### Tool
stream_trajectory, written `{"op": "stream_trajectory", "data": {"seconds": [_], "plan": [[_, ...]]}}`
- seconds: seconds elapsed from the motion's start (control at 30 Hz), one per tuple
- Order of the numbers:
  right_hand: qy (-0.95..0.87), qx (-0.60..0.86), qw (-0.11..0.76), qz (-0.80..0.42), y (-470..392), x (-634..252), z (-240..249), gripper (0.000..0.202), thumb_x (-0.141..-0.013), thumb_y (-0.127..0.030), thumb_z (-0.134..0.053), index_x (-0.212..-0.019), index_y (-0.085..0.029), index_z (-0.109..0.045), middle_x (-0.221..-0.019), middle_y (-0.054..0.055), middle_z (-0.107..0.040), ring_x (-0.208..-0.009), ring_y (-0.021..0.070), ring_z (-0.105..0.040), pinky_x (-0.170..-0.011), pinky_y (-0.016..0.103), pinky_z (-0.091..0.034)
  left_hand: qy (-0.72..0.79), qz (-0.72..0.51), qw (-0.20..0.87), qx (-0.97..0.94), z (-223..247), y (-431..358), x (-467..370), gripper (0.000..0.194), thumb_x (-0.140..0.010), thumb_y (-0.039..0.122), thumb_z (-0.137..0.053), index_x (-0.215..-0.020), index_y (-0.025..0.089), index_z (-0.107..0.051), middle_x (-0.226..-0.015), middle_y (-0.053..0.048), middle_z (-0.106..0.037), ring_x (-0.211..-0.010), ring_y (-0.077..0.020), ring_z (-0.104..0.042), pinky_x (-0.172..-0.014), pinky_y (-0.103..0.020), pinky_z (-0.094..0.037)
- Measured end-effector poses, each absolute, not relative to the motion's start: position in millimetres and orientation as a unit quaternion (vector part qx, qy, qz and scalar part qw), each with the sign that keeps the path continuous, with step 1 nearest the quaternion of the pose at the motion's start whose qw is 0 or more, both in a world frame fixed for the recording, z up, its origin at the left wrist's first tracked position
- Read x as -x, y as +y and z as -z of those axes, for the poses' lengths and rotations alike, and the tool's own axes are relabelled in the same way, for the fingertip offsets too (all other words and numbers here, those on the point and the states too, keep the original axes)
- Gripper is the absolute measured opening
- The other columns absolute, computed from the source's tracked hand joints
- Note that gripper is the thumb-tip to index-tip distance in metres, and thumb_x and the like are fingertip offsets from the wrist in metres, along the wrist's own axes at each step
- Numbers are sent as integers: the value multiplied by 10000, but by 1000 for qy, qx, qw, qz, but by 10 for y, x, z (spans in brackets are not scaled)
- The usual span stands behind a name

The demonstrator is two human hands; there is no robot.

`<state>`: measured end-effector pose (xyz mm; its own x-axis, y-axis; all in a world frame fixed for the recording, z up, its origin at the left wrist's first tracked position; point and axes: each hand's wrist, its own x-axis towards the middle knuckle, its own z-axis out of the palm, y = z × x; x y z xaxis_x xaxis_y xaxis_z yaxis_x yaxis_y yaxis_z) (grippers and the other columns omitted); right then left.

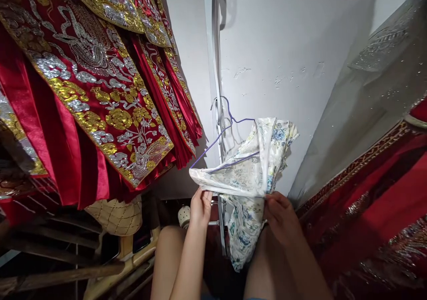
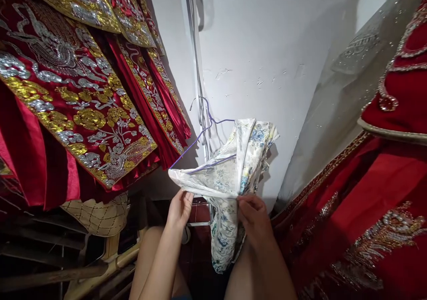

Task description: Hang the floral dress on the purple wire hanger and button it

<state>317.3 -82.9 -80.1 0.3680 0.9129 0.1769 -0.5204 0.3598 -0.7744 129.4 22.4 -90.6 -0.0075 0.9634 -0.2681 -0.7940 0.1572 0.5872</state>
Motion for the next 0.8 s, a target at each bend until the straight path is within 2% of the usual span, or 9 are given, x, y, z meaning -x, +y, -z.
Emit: {"op": "stream_trajectory", "data": {"seconds": [0.07,0.13,0.27,0.4,0.5,0.6,0.7,0.73,0.8], "plan": [[-259,316,792,-454,-962,-3242,978,282,-591,-447,-921,-693,-238,-760,-409,-116,-234,-383,26,-151,-352,146,-240,326,-610,690,-213,924,130,-1303,94,-769,64,-700,-832,133,-708,-742,-23,-705,-757,-140,-691,-756,-210,-543],[-224,325,803,-446,-1059,-3280,1165,269,-610,-446,-913,-713,-246,-764,-421,-112,-238,-389,31,-156,-349,138,-254,328,-561,684,-331,939,-8,-1345,106,-697,109,-794,-720,126,-693,-682,-12,-672,-709,-146,-647,-719,-219,-509],[-210,369,782,-456,-1121,-3315,1411,282,-587,-412,-924,-714,-219,-763,-430,-99,-295,-403,38,-191,-366,160,-260,285,-511,640,-498,939,-364,-1476,231,-822,350,-756,-778,140,-672,-759,-18,-634,-755,-132,-568,-742,-216,-435],[-331,460,664,-489,-1120,-3372,1369,307,-609,-431,-905,-661,-174,-746,-482,-42,-464,-453,74,-343,-442,225,-314,205,-568,681,-414,818,-624,-1486,257,-859,415,-724,-846,185,-609,-775,10,-545,-718,-110,-496,-708,-208,-401],[-435,505,565,-487,-1133,-3306,1250,345,-726,-513,-815,-650,-191,-720,-693,27,-642,-674,179,-566,-638,303,-457,175,-571,671,-439,660,-758,-1442,257,-878,438,-702,-861,199,-609,-789,3,-544,-734,-119,-493,-718,-217,-398],[-397,476,556,-555,-1129,-3072,1181,525,-795,-743,-614,-818,-236,-747,-887,69,-709,-957,273,-630,-864,392,-488,200,-529,595,-571,510,-874,-1441,196,-908,374,-677,-847,189,-658,-795,-11,-563,-756,-131,-512,-737,-229,-403],[-353,368,547,-664,-1079,-2803,1138,764,-763,-894,-435,-991,-230,-737,-982,116,-726,-1083,315,-626,-942,458,-477,268,-521,487,-648,433,-890,-1435,156,-950,324,-616,-881,197,-675,-862,-31,-581,-846,-161,-555,-811,-261,-419],[-363,340,539,-679,-1051,-2741,1109,752,-752,-883,-476,-1005,-221,-729,-976,119,-729,-1069,316,-637,-934,459,-482,297,-536,445,-653,428,-859,-1411,160,-960,326,-597,-893,201,-672,-904,-40,-582,-898,-174,-563,-845,-273,-421],[-412,312,515,-684,-980,-2685,1000,624,-694,-751,-702,-980,-197,-717,-918,101,-735,-970,297,-667,-881,425,-506,358,-570,362,-645,449,-756,-1312,181,-959,355,-586,-904,203,-665,-1050,-73,-576,-1066,-211,-549,-941,-301,-408]]}}
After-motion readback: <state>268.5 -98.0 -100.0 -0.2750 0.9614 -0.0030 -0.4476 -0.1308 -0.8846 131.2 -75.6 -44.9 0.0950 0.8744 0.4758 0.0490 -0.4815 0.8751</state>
